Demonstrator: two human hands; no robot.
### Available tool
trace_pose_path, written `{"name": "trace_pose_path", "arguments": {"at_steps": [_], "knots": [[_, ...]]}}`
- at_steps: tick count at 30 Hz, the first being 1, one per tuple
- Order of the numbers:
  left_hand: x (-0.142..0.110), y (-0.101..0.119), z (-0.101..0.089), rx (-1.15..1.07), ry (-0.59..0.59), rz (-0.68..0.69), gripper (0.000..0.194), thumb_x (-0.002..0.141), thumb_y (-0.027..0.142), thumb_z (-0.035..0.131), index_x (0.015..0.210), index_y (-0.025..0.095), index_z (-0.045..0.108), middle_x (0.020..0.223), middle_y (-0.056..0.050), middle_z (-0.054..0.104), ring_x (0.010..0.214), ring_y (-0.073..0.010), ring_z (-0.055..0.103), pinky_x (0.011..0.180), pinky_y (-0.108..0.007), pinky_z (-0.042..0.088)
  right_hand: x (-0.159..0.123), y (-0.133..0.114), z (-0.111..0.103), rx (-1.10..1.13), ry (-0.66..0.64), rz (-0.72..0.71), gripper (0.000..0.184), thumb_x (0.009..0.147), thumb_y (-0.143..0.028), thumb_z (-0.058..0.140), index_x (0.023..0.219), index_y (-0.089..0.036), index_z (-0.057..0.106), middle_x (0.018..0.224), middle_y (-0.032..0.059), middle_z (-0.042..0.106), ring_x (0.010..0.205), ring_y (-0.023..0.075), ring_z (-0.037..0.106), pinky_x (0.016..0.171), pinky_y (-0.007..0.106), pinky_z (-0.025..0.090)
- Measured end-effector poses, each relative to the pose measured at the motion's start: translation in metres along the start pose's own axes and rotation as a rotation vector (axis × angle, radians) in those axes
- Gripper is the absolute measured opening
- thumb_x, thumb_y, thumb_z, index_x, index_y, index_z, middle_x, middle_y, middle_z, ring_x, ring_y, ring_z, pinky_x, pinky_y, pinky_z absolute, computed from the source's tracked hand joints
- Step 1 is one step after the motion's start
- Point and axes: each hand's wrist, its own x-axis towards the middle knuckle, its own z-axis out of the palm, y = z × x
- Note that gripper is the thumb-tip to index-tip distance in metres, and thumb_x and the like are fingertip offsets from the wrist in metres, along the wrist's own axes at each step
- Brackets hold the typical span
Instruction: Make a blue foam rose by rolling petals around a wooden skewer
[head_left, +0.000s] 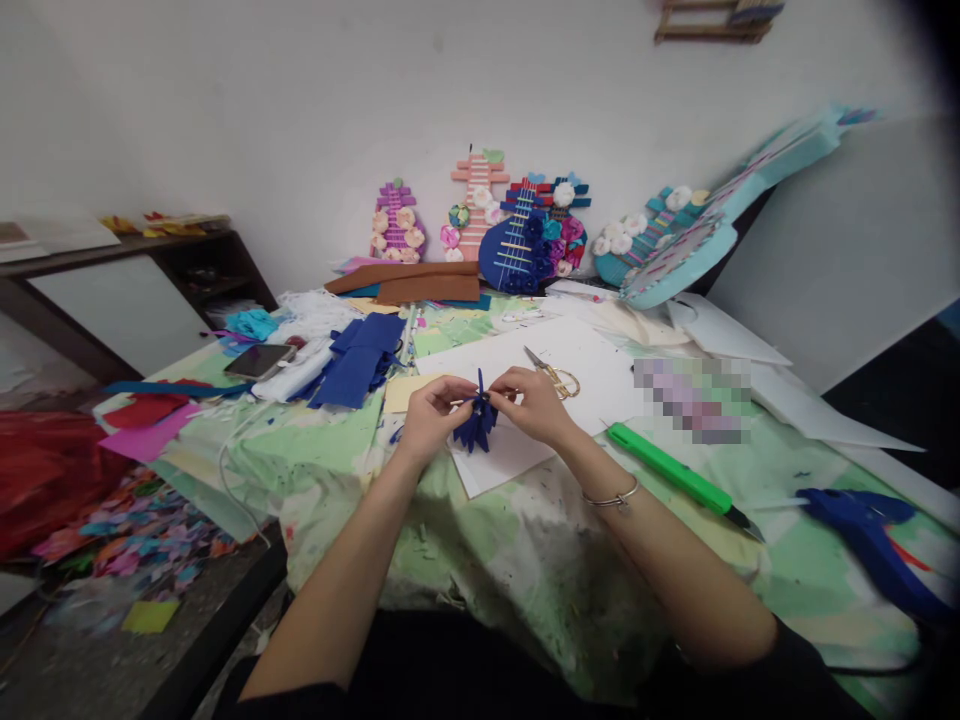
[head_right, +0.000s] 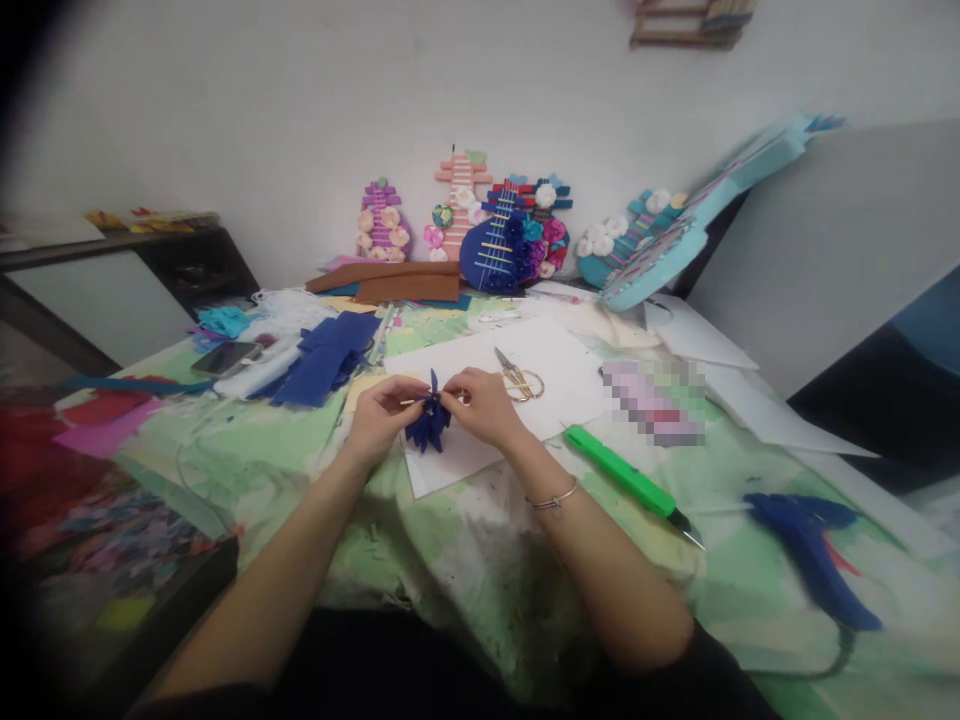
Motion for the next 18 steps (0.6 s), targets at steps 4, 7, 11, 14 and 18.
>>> {"name": "trace_pose_path", "arguments": {"at_steps": [4,7,11,14,18], "knots": [[-0.0003,-0.0023,-0.0017,0.003,-0.023,-0.002,0.022,0.060,0.014,0.072,0.082,0.014,0.067,0.077,-0.004,0.068,0.075,-0.0152,0.063,0.074,-0.028,0.049,0.0002,-0.0018,0.0000,0.062,0.011,0.022,0.006,0.075,-0.015,0.062,0.070,-0.016,0.064,0.068,0.0014,0.061,0.062,0.0110,0.055,0.059,0.023,0.041],[-0.0006,-0.0030,-0.0028,-0.023,-0.056,-0.008,0.026,0.061,0.015,0.072,0.086,0.014,0.066,0.080,-0.005,0.068,0.078,-0.0152,0.063,0.075,-0.028,0.049,0.0005,-0.0023,-0.0001,0.105,0.026,0.064,0.003,0.073,-0.014,0.062,0.071,-0.016,0.063,0.067,0.0001,0.062,0.062,0.0110,0.054,0.059,0.023,0.041],[-0.0007,-0.0028,-0.0031,-0.055,-0.083,-0.008,0.032,0.058,0.013,0.074,0.090,0.015,0.065,0.083,-0.004,0.066,0.081,-0.0157,0.062,0.076,-0.028,0.048,0.0005,-0.0012,0.0000,0.131,0.028,0.106,0.002,0.071,-0.015,0.063,0.071,-0.016,0.063,0.068,0.0002,0.062,0.063,0.0116,0.053,0.061,0.025,0.042],[-0.0005,-0.0031,-0.0034,-0.067,-0.078,-0.004,0.034,0.058,0.014,0.075,0.090,0.016,0.064,0.086,-0.004,0.065,0.080,-0.0151,0.061,0.073,-0.027,0.048,0.0003,-0.0009,-0.0002,0.148,0.026,0.102,0.002,0.071,-0.015,0.063,0.070,-0.017,0.062,0.069,0.0001,0.062,0.064,0.0118,0.053,0.062,0.025,0.042],[-0.0009,-0.0036,-0.0042,-0.082,-0.079,0.004,0.034,0.058,0.016,0.077,0.090,0.016,0.065,0.087,-0.004,0.065,0.078,-0.0140,0.060,0.073,-0.026,0.047,0.0003,-0.0015,-0.0006,0.149,0.029,0.083,0.002,0.071,-0.016,0.062,0.070,-0.017,0.061,0.068,-0.0003,0.061,0.063,0.0116,0.052,0.062,0.025,0.041]]}}
